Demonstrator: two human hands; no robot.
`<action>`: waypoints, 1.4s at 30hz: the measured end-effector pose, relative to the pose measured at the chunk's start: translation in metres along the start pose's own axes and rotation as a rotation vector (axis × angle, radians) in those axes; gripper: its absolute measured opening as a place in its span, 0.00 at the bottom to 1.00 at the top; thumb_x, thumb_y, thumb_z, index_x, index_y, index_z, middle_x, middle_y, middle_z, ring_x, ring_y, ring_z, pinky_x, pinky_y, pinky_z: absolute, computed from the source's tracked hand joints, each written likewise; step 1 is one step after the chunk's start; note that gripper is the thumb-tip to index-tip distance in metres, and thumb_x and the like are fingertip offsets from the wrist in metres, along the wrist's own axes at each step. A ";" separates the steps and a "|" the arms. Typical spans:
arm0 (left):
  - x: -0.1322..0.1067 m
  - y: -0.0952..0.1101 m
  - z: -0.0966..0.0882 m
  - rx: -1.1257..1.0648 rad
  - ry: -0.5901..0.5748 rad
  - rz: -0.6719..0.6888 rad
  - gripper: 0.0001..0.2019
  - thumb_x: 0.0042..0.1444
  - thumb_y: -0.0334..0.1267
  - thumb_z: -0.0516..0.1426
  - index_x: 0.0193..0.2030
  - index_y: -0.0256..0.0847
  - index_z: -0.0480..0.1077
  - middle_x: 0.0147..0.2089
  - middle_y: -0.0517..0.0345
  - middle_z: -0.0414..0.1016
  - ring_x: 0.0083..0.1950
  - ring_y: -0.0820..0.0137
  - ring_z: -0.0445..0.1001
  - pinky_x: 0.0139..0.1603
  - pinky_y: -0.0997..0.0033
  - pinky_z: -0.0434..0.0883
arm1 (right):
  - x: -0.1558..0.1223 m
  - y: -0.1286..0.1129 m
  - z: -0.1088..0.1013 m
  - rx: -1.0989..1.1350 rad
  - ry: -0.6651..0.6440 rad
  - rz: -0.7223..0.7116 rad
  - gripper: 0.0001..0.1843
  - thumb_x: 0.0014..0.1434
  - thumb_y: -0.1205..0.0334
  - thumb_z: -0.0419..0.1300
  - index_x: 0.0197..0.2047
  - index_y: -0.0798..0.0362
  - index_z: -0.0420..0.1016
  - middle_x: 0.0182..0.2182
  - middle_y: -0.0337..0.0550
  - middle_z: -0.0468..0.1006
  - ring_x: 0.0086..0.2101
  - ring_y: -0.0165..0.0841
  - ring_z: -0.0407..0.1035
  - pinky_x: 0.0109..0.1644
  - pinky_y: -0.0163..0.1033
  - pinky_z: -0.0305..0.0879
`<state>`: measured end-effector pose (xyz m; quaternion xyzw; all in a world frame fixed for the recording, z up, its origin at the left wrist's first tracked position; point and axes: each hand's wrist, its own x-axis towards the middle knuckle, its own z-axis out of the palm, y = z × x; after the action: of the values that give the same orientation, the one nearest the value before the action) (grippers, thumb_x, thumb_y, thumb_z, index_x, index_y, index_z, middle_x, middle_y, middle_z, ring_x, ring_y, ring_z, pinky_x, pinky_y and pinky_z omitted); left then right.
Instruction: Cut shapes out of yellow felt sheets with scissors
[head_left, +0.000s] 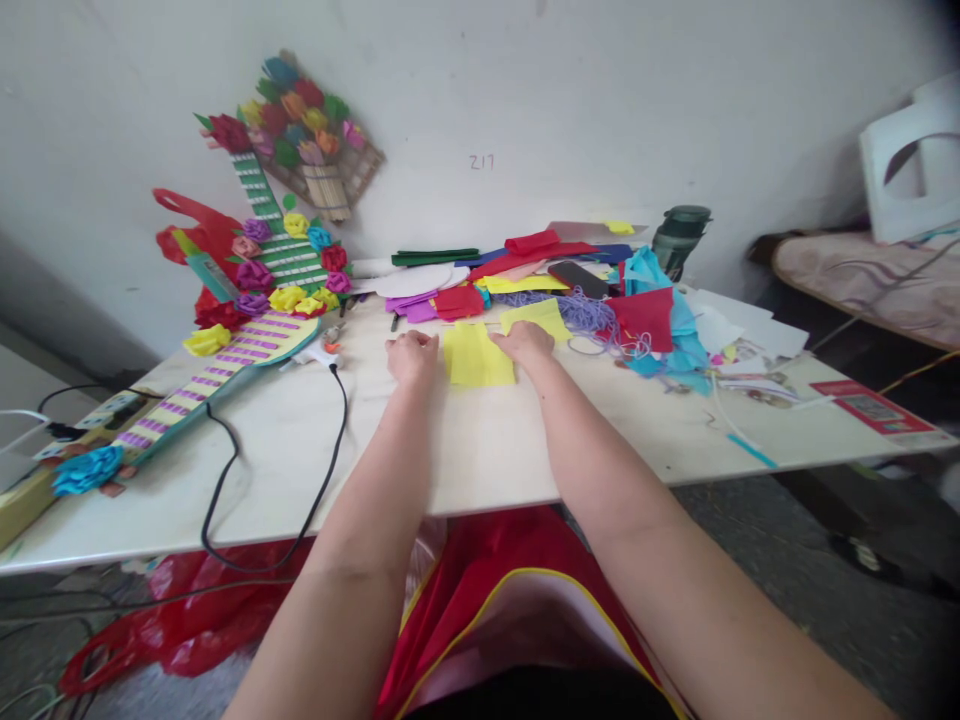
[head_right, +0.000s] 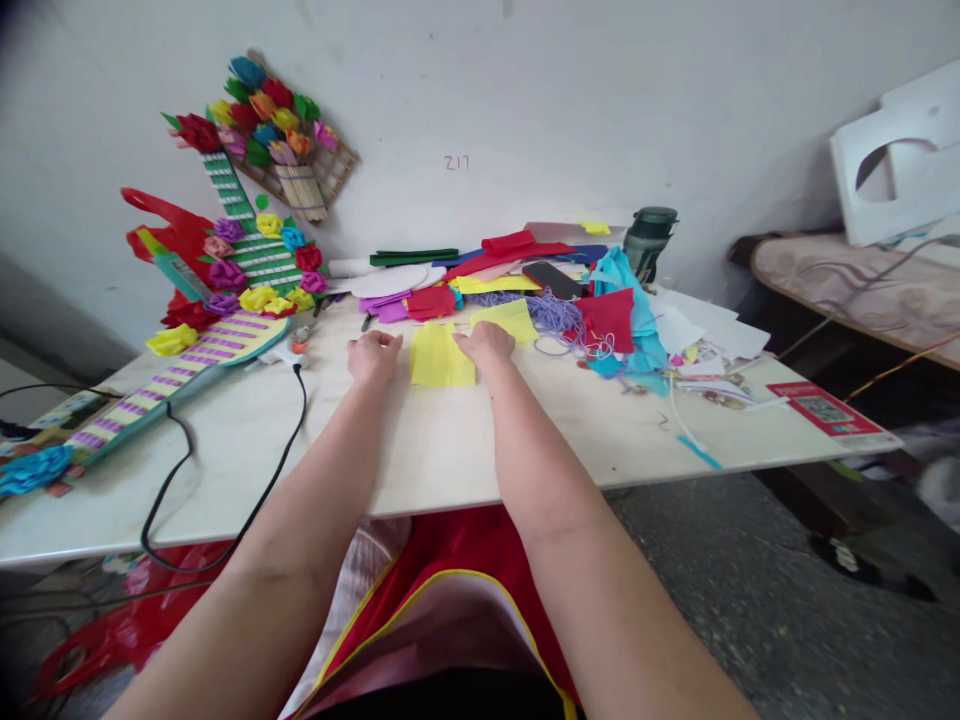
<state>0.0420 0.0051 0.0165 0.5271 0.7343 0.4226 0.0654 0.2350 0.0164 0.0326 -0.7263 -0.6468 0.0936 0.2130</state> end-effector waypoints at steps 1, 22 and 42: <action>-0.001 0.000 0.001 0.036 -0.020 0.021 0.08 0.45 0.45 0.60 0.25 0.44 0.70 0.37 0.46 0.74 0.54 0.51 0.64 0.46 0.56 0.64 | -0.001 -0.001 0.000 -0.020 -0.008 -0.001 0.26 0.52 0.42 0.58 0.41 0.58 0.78 0.43 0.63 0.77 0.46 0.49 0.72 0.44 0.46 0.66; 0.002 0.001 0.006 -0.195 -0.014 0.100 0.04 0.47 0.37 0.58 0.26 0.43 0.66 0.27 0.57 0.72 0.34 0.66 0.71 0.39 0.65 0.66 | 0.001 0.000 -0.001 0.242 0.323 -0.177 0.08 0.57 0.59 0.56 0.37 0.51 0.74 0.40 0.46 0.77 0.41 0.37 0.70 0.47 0.41 0.61; 0.003 -0.004 0.012 -0.924 -0.353 -0.068 0.12 0.38 0.39 0.62 0.31 0.39 0.67 0.26 0.57 0.74 0.31 0.67 0.75 0.35 0.67 0.70 | 0.016 0.003 -0.006 1.427 0.143 0.093 0.04 0.54 0.62 0.58 0.33 0.53 0.70 0.26 0.41 0.77 0.32 0.34 0.74 0.37 0.38 0.70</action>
<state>0.0442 0.0135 0.0070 0.4823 0.4648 0.6059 0.4292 0.2428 0.0303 0.0390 -0.4412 -0.3809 0.4546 0.6735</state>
